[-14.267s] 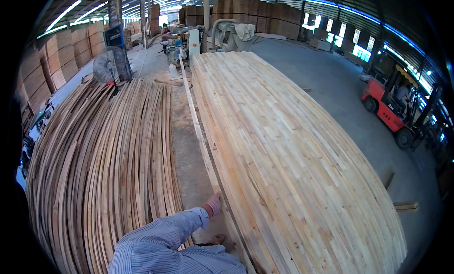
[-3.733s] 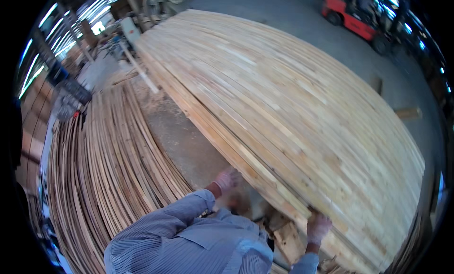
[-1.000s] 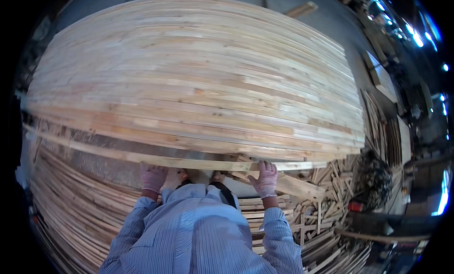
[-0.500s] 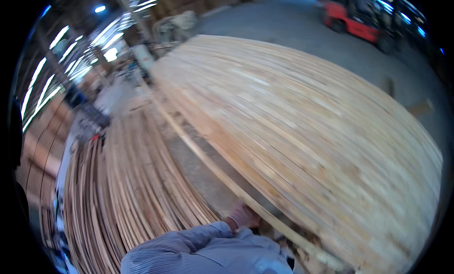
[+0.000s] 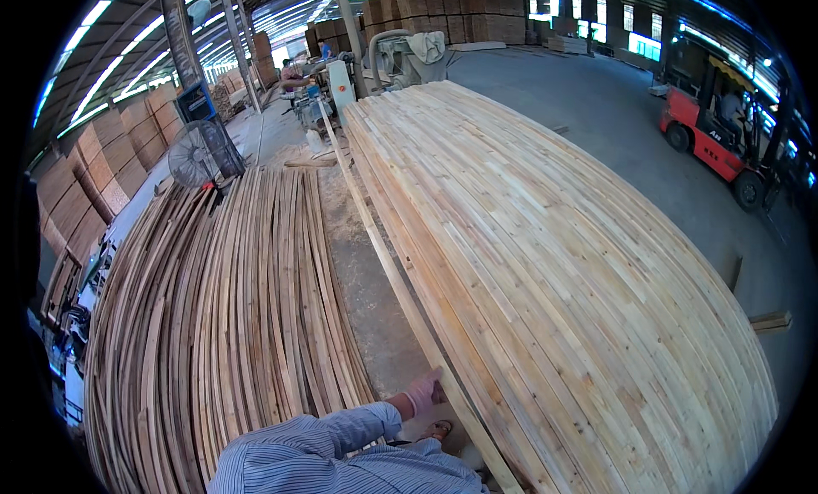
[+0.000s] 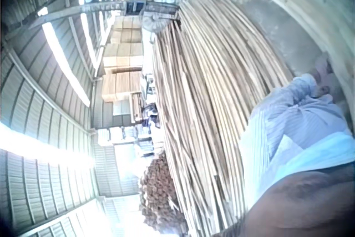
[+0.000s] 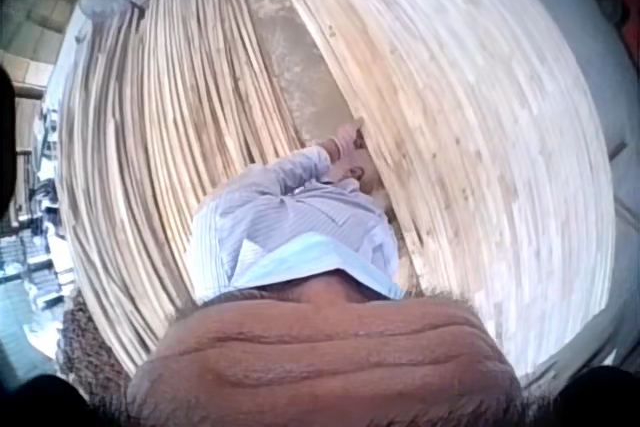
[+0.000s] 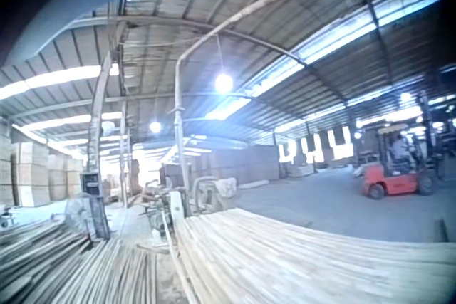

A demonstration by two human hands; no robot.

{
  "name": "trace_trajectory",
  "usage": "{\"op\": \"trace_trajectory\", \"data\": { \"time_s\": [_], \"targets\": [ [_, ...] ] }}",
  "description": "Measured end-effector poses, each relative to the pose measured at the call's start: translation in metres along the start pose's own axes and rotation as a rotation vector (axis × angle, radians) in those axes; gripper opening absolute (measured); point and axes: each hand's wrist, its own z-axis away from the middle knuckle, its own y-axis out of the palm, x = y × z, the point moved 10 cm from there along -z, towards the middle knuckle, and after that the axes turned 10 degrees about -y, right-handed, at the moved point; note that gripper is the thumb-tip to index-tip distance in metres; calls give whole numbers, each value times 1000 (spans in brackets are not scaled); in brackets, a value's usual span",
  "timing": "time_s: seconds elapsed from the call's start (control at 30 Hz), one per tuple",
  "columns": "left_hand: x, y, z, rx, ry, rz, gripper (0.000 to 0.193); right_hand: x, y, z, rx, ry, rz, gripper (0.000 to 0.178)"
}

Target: The person picks up long, thin wooden planks from a large stack and places them onto a separate pile. They repeatedly lift planks with both hands and arrange them on top of the existing stack in a workshop setting.

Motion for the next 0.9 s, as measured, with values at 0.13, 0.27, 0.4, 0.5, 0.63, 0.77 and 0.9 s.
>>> {"op": "trace_trajectory", "data": {
  "time_s": [0.13, 0.27, 0.4, 0.5, 0.63, 0.77, 0.9],
  "targets": [
    [-78, -17, -19, -21, 176, 71, 44, 28, -44, 9, -4, -110, -61, 59],
    [-161, -48, -42, -5, 259, 48, 44, 86, -95, -1, 1, -195, -153, 60],
    [-226, -26, -6, -83, 196, -44, 48, 164, -126, -30, 29, -324, -222, 47],
    [-218, -42, -13, -6, 191, -51, 55, 199, -77, -81, 89, -375, -381, 46],
    [-103, -8, -22, 287, 159, -394, 66, 229, 58, -187, 170, -364, -841, 55],
    [58, 2, 2, 328, -312, -382, 63, 385, -122, -130, -274, -617, -426, 47],
    [147, 39, -9, 653, -170, -645, 55, 478, -198, -121, -153, -618, -396, 37]
  ]
}}
